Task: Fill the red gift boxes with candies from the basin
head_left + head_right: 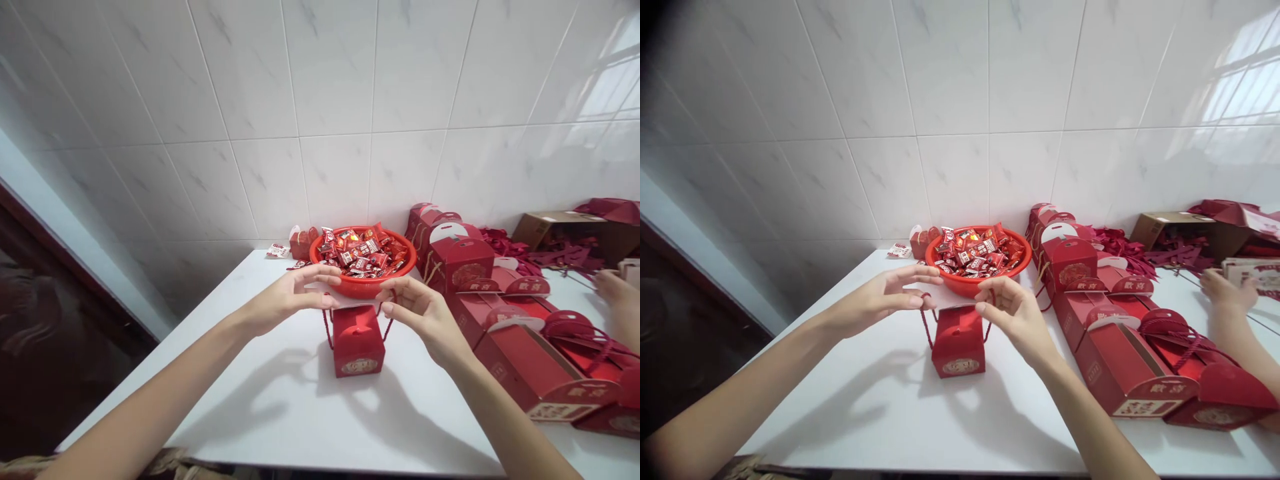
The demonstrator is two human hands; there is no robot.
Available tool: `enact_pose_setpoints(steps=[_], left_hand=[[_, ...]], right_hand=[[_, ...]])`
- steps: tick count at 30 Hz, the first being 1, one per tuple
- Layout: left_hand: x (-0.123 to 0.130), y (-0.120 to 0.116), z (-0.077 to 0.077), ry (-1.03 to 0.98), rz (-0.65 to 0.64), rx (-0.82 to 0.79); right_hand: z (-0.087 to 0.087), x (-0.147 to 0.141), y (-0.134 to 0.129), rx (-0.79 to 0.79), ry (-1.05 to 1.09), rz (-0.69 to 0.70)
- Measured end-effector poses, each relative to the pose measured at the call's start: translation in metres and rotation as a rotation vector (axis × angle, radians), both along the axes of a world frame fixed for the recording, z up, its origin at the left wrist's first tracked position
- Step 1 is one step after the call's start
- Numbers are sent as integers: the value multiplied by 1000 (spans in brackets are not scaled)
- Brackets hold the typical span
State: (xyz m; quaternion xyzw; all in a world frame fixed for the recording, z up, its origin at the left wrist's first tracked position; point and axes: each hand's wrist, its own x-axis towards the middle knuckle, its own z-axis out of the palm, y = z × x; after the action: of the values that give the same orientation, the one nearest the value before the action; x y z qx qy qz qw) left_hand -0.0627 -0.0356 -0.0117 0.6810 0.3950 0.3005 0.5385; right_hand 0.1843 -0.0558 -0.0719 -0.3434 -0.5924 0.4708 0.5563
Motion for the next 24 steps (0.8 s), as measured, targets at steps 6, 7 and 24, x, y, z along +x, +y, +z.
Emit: enact_pose_setpoints(steps=[6,7,24], left_hand=[[17,-42,15,-42,-212,100],[21,-48,15,-10,-224,131],[54,-66,8,97,-273,571]], right_hand=[[2,-25,-26,131,-134,28],[0,-28,-29,144,-128,33],[11,-22,-50,269,16,-179]])
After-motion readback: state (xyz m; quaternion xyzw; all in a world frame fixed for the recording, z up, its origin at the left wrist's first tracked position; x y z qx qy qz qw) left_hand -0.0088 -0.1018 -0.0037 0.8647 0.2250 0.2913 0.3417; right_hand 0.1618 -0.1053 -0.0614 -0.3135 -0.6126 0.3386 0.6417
